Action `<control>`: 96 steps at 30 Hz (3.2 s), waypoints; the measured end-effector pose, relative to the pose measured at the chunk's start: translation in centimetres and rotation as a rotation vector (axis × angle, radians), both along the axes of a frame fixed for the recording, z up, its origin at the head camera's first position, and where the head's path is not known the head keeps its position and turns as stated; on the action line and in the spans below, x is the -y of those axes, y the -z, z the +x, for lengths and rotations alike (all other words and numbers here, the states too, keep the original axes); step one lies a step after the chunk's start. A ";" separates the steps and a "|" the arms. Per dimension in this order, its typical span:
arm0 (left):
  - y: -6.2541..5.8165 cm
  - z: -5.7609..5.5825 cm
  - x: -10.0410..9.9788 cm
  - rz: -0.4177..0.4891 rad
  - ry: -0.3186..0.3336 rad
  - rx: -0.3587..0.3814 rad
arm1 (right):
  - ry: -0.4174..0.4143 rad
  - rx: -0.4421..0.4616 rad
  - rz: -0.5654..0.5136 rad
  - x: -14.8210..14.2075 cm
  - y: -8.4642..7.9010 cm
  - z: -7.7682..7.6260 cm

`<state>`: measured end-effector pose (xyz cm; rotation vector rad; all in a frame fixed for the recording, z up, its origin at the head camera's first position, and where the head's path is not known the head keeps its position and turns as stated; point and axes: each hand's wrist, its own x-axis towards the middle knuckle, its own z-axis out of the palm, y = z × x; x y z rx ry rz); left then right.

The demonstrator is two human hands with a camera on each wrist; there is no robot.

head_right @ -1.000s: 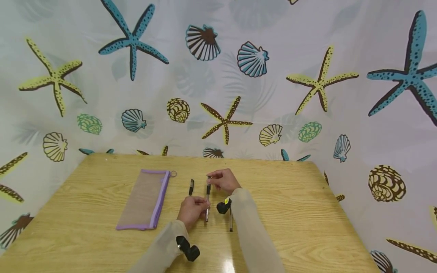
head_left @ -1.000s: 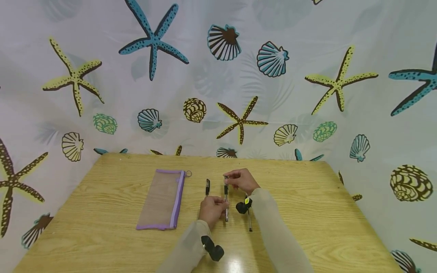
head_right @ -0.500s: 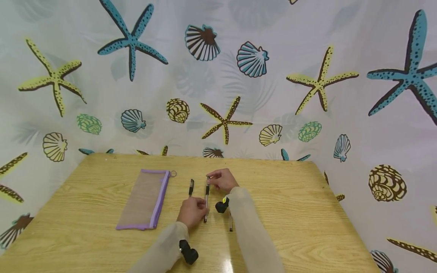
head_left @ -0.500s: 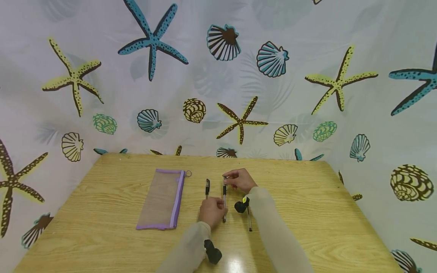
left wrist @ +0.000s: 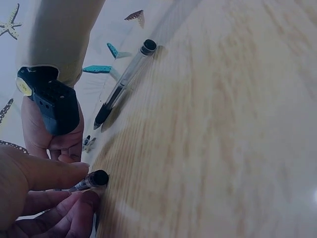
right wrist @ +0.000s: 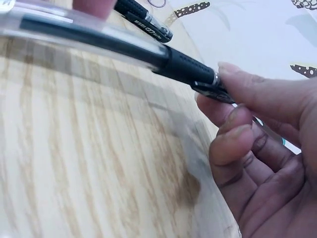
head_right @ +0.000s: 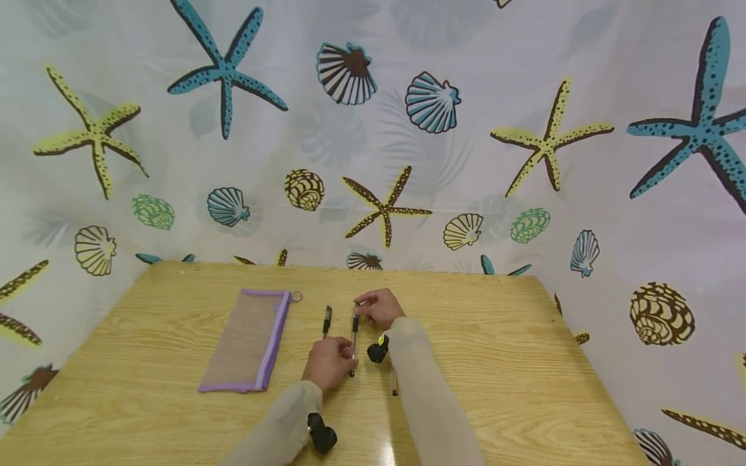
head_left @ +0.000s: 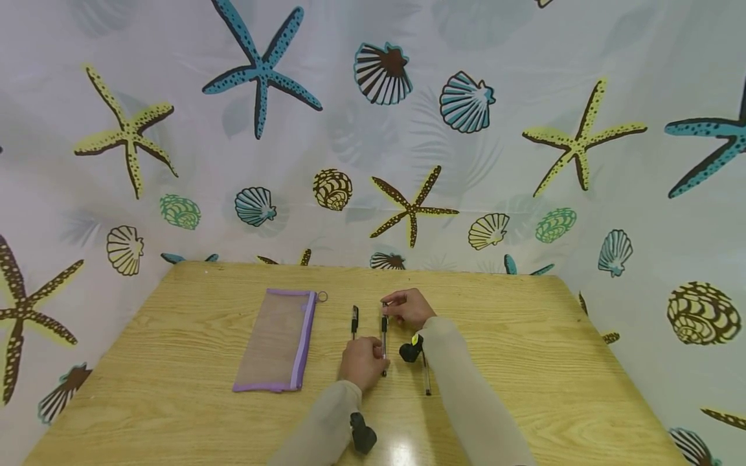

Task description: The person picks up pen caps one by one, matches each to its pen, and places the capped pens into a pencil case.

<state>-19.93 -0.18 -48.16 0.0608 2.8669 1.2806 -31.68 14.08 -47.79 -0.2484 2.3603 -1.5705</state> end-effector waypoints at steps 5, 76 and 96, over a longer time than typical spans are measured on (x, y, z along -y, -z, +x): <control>0.2 -0.2 0.0 0.004 -0.003 -0.003 | 0.016 0.009 0.002 0.3 0.1 -0.1; -0.8 -0.1 -0.6 0.077 0.007 -0.010 | 0.028 -0.041 0.031 -1.4 -1.9 -0.7; -0.2 0.4 -2.3 0.121 0.071 0.067 | 0.116 -0.028 0.066 -5.8 -2.5 -1.0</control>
